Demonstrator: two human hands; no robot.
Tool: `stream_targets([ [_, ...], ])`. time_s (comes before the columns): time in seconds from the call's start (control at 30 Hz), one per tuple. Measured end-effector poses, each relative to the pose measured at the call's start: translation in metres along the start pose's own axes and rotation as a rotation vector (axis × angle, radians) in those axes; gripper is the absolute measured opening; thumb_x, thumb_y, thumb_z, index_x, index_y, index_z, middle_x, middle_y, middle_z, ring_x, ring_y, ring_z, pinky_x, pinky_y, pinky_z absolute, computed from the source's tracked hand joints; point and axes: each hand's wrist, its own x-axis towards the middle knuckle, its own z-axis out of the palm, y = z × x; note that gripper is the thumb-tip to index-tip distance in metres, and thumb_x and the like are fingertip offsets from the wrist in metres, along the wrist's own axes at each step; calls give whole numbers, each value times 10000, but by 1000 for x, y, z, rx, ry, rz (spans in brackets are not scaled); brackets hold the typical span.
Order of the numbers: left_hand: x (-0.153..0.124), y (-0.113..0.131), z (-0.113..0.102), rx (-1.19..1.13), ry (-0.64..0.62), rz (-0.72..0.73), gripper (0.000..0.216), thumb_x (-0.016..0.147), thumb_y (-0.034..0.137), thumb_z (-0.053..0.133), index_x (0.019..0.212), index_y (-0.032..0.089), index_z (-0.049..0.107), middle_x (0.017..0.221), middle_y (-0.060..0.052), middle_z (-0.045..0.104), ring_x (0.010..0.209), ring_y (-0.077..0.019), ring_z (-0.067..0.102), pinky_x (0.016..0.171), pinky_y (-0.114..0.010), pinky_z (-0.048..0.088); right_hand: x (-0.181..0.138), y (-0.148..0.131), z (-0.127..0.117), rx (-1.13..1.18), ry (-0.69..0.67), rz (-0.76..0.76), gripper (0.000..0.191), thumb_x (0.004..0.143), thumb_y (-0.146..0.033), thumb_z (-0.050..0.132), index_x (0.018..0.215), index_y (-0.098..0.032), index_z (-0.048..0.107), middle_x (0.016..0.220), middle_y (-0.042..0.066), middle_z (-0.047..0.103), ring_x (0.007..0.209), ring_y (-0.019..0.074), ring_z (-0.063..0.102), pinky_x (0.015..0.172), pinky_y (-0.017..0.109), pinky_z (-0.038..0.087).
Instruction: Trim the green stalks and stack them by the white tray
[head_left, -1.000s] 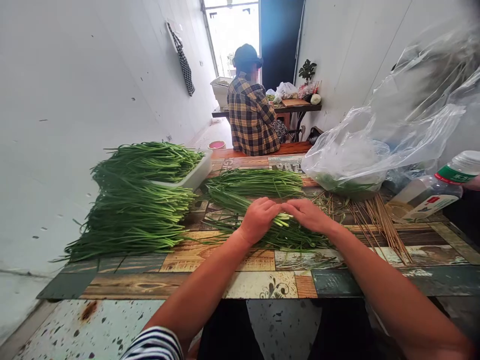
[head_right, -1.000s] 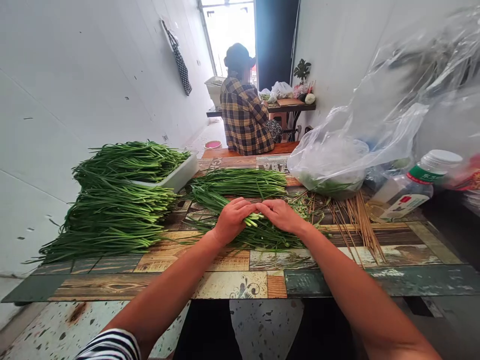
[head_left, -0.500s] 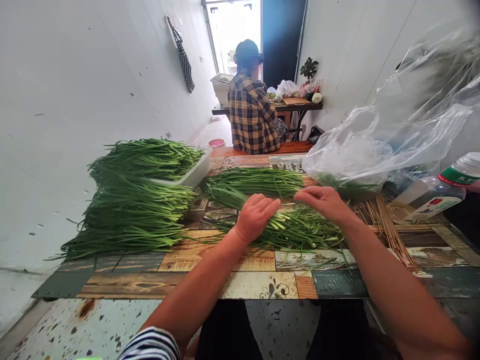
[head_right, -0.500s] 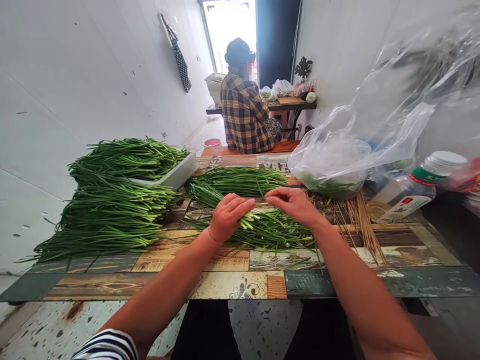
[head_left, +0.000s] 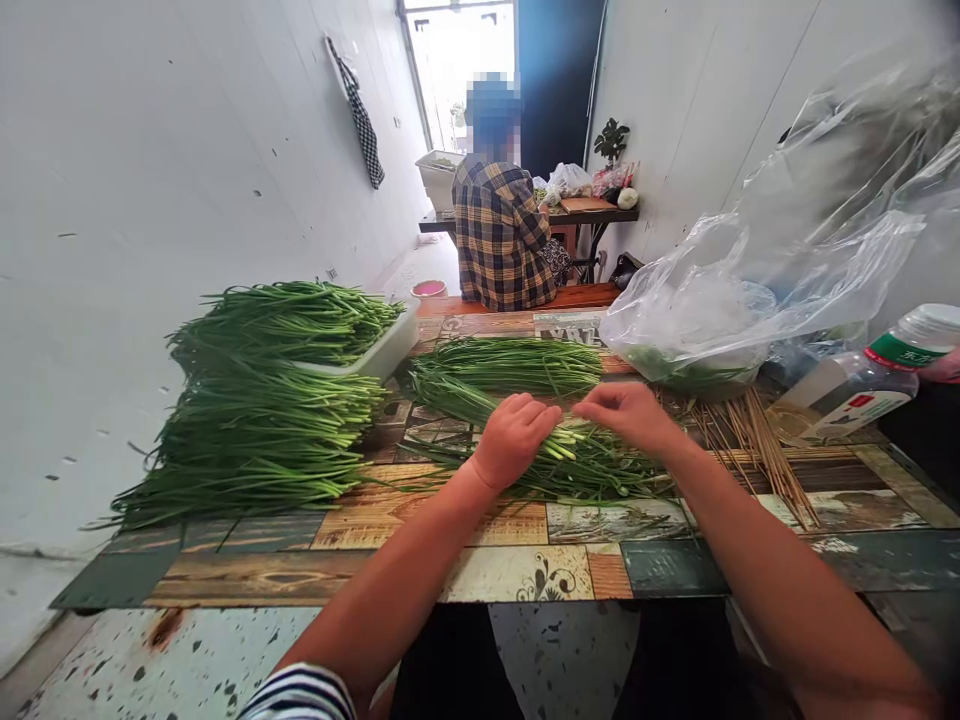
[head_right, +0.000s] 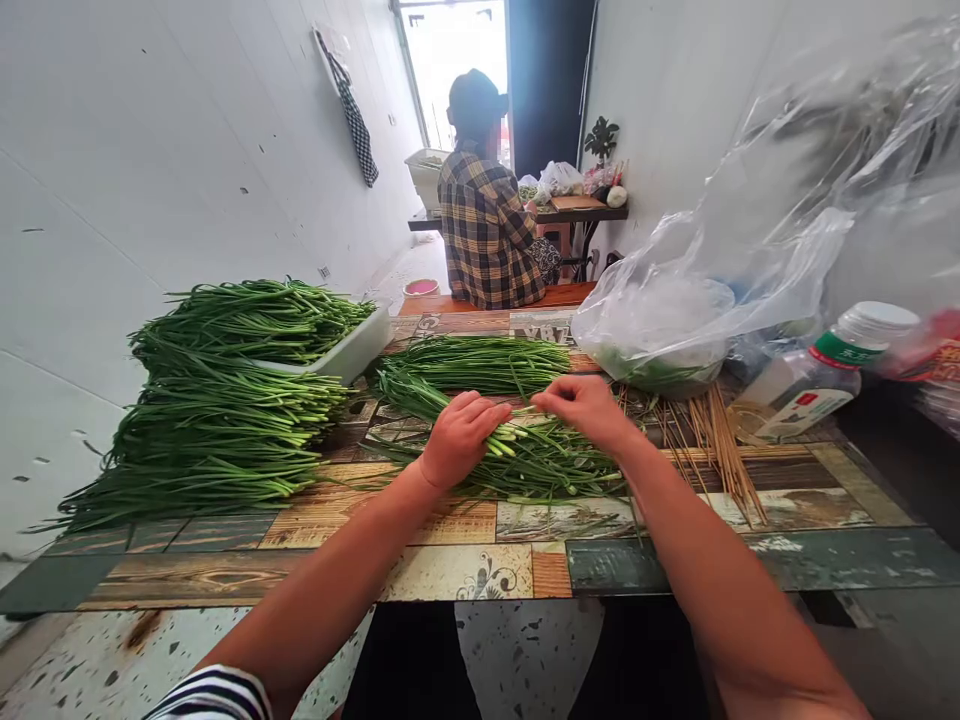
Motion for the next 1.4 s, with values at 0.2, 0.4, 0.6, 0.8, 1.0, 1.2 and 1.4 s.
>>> stream_targets([
  [0.2,-3,-4,1,-41,-11,-130,252,928,135,373,958,159,623,770,-58,658,743,-174,574,699,-306,472,13,26,-19,-268,279,128,441,819,-519,536,602,-156,659,489,3,528,494,124,468,507,257,322],
  [0.4,-3,-4,4,6,8,-223,248,829,65,431,923,185,627,752,-40,652,704,-176,562,662,-286,450,30,50,0,-770,182,-14,189,831,-227,577,919,-164,732,995,105,704,931,222,596,801,302,429],
  [0.6,-8,-14,9,-23,150,-406,182,862,147,465,950,185,620,790,-40,664,735,-172,580,682,-274,451,34,57,-1,-913,140,-42,221,868,-231,513,851,-161,722,901,111,704,873,222,580,745,309,409],
  [0.8,-10,-15,11,-52,146,-479,170,891,193,485,966,169,635,837,-52,673,775,-176,586,716,-275,453,20,34,-10,-546,268,-169,220,857,-302,535,818,-175,710,866,83,708,826,203,593,734,307,433],
  [1.0,-9,-13,10,-85,217,-540,153,880,222,524,964,174,643,847,-53,672,800,-177,593,745,-281,467,9,15,-9,-39,247,-82,266,749,-409,646,828,-158,691,779,44,692,679,159,588,639,292,464],
  [1.2,-11,-12,10,-142,175,-558,252,828,103,504,1021,184,645,929,-52,702,854,-173,624,792,-282,487,7,7,-10,231,285,-53,246,716,-392,702,821,-172,671,806,47,702,733,171,650,721,324,525],
  [1.4,-12,-10,8,-161,174,-551,285,847,104,484,1074,179,638,941,-63,693,844,-169,617,780,-288,501,4,-3,-16,400,278,-22,290,671,-428,746,778,-181,636,794,54,716,714,177,677,726,339,553],
])
